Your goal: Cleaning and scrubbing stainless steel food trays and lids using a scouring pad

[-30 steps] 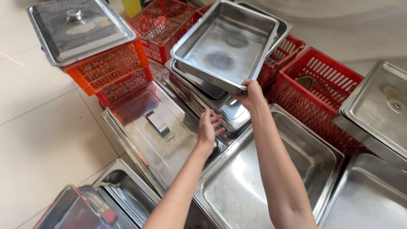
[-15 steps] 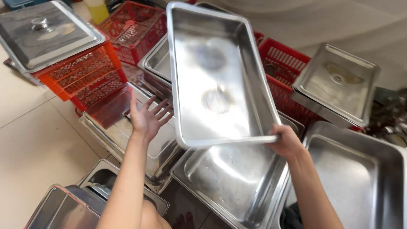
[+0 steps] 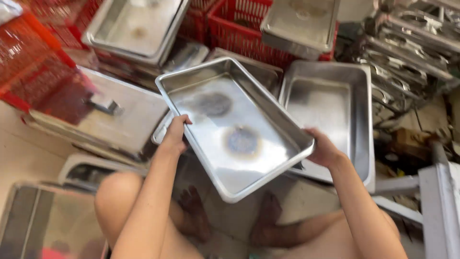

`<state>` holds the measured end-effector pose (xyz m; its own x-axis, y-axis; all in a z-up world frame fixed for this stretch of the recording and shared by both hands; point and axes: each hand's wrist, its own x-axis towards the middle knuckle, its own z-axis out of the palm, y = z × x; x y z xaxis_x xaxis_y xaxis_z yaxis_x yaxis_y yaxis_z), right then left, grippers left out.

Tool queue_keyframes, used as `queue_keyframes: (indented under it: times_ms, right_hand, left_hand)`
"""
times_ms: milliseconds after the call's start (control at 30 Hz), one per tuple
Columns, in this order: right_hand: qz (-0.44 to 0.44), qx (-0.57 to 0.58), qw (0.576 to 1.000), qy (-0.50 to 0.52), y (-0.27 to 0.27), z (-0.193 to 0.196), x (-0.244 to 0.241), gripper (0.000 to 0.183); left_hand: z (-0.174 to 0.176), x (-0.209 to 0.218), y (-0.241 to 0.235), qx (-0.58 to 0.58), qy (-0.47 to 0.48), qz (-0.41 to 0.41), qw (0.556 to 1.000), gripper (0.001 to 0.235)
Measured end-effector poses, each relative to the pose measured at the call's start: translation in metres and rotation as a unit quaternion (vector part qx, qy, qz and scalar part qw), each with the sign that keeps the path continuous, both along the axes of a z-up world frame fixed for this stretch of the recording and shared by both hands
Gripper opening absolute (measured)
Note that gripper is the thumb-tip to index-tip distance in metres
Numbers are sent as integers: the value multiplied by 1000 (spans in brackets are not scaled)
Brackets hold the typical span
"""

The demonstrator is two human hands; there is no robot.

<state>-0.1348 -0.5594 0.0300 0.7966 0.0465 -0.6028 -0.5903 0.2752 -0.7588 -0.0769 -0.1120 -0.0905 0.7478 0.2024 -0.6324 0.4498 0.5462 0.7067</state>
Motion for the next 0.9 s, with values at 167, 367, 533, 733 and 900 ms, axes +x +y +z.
queue_keyframes:
  times_ms: [167,367,533,733,900]
  right_hand:
    - [44,-27,995,-83,-55,-56,-5,73]
    - [139,-419,881,-171,-98,-168,30,45]
    - [195,-554,796,-149,-84,-206,48,44]
    - [205,-603,768,-67,-107,-263,71,48]
    - [83,-622,776,-59,-67,-160,61,52]
  left_hand:
    - [3,-63,-82,-27,-20,17,999,78]
    - [-53,-54,-101,-32,-67,61,995,72]
    - [-30,-61,-98,-67,-69,71,993,78]
    - [-39,-63,-100,-102,-70,80,989,79]
    - [-27,-73,-104,-94,-83,95,988,81]
